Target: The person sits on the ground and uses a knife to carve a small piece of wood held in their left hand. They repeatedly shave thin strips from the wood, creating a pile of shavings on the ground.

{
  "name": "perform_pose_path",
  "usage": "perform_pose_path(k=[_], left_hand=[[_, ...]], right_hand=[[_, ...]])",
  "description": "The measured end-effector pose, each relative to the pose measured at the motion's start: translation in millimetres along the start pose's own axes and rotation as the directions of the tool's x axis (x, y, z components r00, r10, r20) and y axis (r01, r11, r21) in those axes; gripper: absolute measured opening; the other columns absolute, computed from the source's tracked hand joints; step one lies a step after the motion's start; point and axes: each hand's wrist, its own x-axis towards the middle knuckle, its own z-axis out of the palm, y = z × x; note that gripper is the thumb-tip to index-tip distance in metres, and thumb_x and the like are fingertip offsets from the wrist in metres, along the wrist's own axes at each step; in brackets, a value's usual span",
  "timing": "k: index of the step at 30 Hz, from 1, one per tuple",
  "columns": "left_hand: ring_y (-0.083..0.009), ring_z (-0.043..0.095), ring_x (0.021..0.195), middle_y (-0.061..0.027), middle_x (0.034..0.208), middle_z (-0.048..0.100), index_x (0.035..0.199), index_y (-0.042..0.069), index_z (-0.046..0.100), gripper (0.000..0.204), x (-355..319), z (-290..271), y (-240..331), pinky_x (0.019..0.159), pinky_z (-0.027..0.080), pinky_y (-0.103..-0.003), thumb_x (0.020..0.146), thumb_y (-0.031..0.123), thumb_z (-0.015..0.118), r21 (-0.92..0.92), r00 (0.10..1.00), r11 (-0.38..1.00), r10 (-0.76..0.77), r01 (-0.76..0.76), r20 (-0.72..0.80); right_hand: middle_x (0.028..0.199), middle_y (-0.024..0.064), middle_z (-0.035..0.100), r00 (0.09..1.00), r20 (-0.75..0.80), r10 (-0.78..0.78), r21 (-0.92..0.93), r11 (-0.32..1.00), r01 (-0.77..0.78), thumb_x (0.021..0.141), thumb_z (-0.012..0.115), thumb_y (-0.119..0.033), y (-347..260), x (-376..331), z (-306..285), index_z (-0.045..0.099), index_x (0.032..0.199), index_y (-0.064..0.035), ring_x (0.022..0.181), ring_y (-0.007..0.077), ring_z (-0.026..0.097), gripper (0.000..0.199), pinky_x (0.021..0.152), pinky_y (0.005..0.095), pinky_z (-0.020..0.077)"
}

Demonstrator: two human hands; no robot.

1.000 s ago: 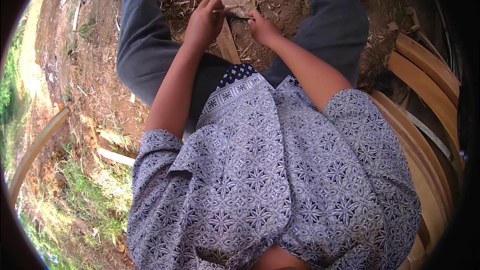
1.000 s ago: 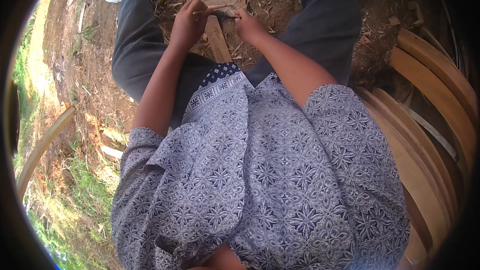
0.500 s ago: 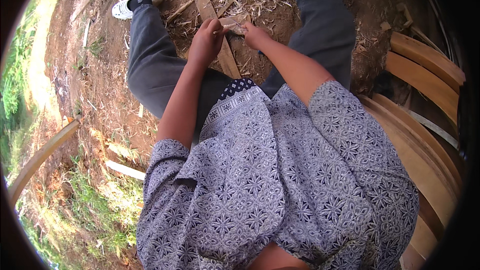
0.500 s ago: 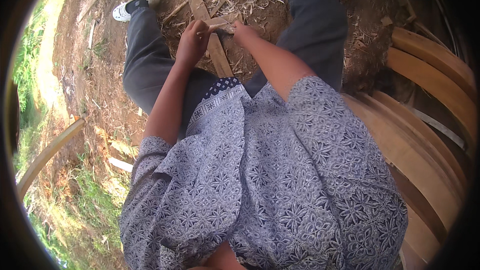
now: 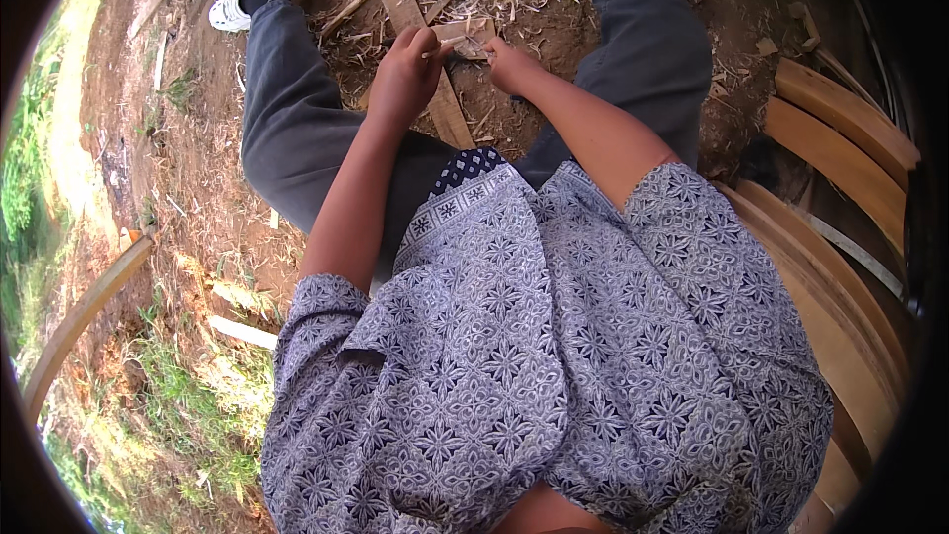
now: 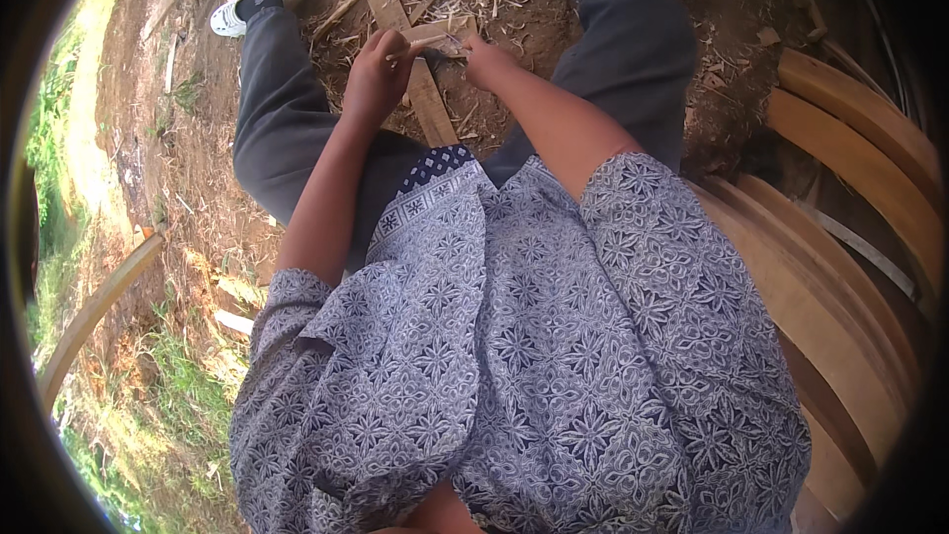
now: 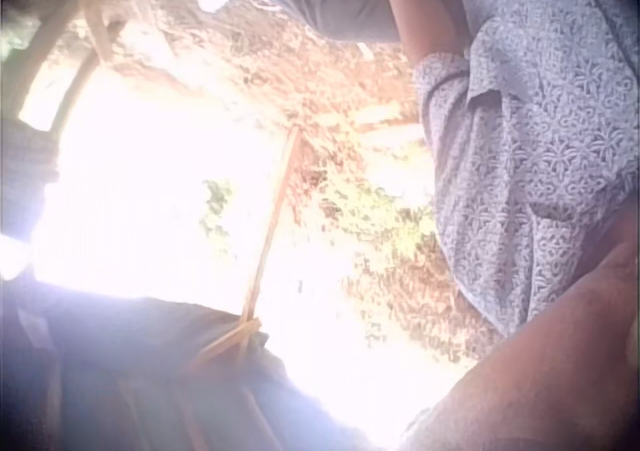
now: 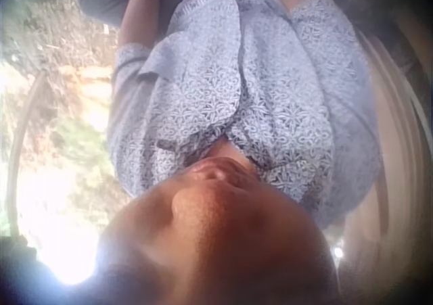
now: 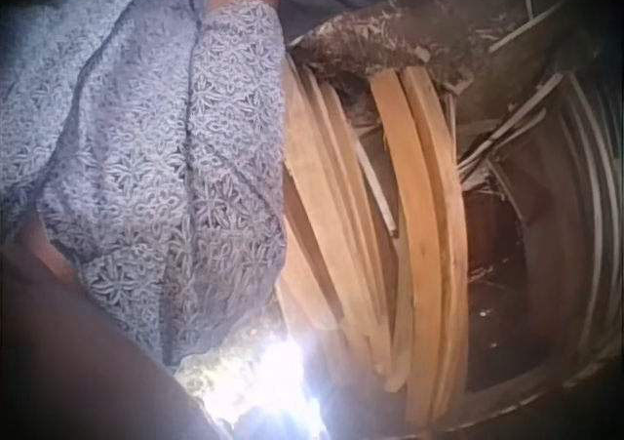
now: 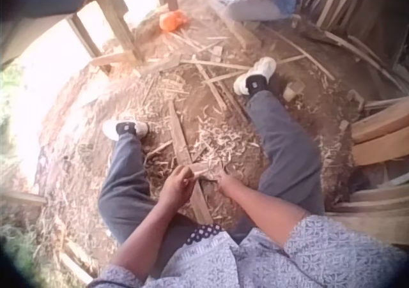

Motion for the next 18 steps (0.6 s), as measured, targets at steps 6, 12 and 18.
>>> perform_pose_path(k=[6,12,18], left_hand=[[-0.0361,0.067,0.081,-0.0177,0.091,0.063,0.092,-0.001,0.060,0.015,3.2,-9.8,0.0,0.074,0.055,-0.042,0.092,0.006,0.073,-0.101,0.994,0.989,-0.110,0.111,0.014],[-0.0371,0.066,0.084,-0.0165,0.092,0.063,0.094,-0.001,0.059,0.013,-4.9,-7.8,-2.9,0.073,0.052,-0.041,0.092,0.003,0.071,-0.143,0.999,0.989,-0.031,0.036,0.031],[-0.0419,0.062,0.083,-0.0177,0.093,0.059,0.089,0.001,0.052,0.018,-2.1,-5.1,9.5,0.071,0.050,-0.045,0.093,0.004,0.069,-0.177,0.997,0.984,0.046,-0.034,0.064]], right_hand=[[0.121,0.0212,0.068,0.997,-0.017,-0.074,0.088,0.993,0.075,0.104,0.051,-0.028,7.3,-4.3,-14.6,0.055,0.134,-0.0148,0.114,0.0386,0.065,0.033,0.095,0.0476,0.0501],[0.120,0.0208,0.068,0.989,0.010,-0.146,0.053,0.988,0.145,0.103,0.052,-0.024,0.9,-41.1,-29.8,0.056,0.132,-0.0135,0.111,0.0395,0.066,0.031,0.094,0.0479,0.0507],[0.119,0.0225,0.068,0.993,0.010,-0.115,0.003,0.993,0.115,0.103,0.052,-0.023,7.7,-26.3,-19.3,0.055,0.133,-0.0132,0.110,0.0405,0.066,0.031,0.092,0.0489,0.0511]])
